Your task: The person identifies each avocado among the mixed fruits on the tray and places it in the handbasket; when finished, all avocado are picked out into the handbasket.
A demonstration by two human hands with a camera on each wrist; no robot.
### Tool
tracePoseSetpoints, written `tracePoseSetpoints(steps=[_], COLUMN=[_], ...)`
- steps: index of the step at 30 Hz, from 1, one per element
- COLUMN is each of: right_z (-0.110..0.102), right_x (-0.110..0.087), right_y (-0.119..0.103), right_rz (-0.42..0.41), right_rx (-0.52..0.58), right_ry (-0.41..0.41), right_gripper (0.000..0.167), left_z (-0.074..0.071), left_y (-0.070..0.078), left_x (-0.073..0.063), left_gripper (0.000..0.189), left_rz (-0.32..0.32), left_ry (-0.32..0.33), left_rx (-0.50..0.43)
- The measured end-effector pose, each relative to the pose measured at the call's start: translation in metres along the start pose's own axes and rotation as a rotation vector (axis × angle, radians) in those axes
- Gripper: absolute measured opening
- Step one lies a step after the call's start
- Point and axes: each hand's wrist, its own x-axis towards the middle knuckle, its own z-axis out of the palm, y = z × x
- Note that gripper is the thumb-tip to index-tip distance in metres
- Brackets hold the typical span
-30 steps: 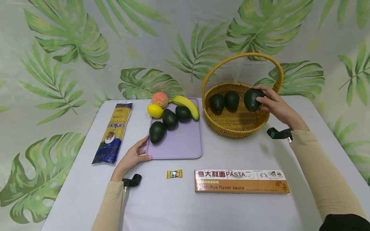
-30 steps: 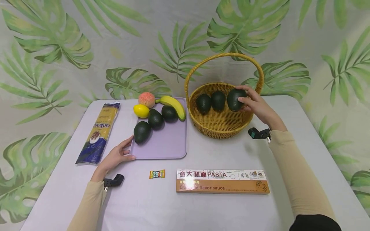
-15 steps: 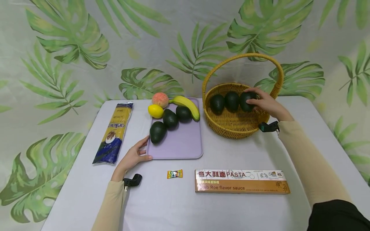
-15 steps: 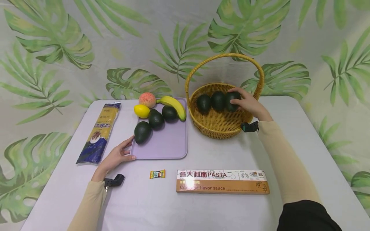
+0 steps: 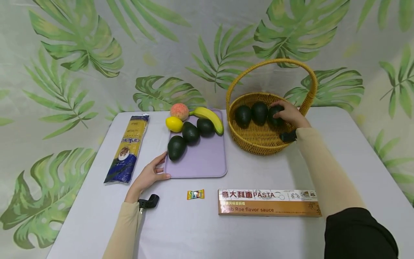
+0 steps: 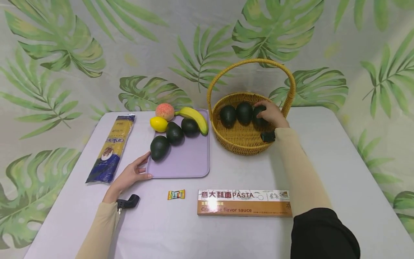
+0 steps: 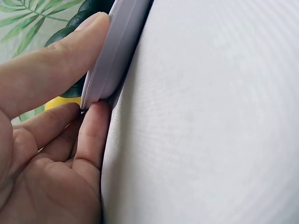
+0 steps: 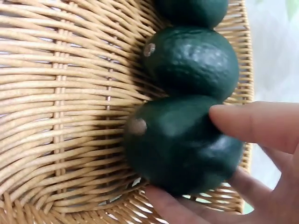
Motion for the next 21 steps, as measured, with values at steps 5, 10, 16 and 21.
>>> tracePoseSetpoints(steps=[5,10,16,21], right_z=[0.000,-0.006,-0.009,-0.001], right_x=[-0.004,-0.018,-0.035,-0.049], right_y=[-0.001,-0.011,-0.016,-0.023], right_rz=[-0.021,-0.040,-0.068,-0.089], right_rx=[-0.022,-0.036,0.007,0.205], right_ry=[-0.024,-0.043,-0.023,-0.054], right_gripper=[0.053,0.050,0.048,0.048], left_z=[0.000,-0.001,0.000,0.000], left_y=[-0.001,-0.001,-0.001,-0.001], left_x=[0.000,0.000,0.001,0.001], left_gripper=[0.092,0.092,0.093,0.093], left_rz=[0.005,0.009,0.011,0.007], left_ry=[0.001,0.003,0.001,-0.006], left_rx=[0.001,-0.001,0.000,-0.017])
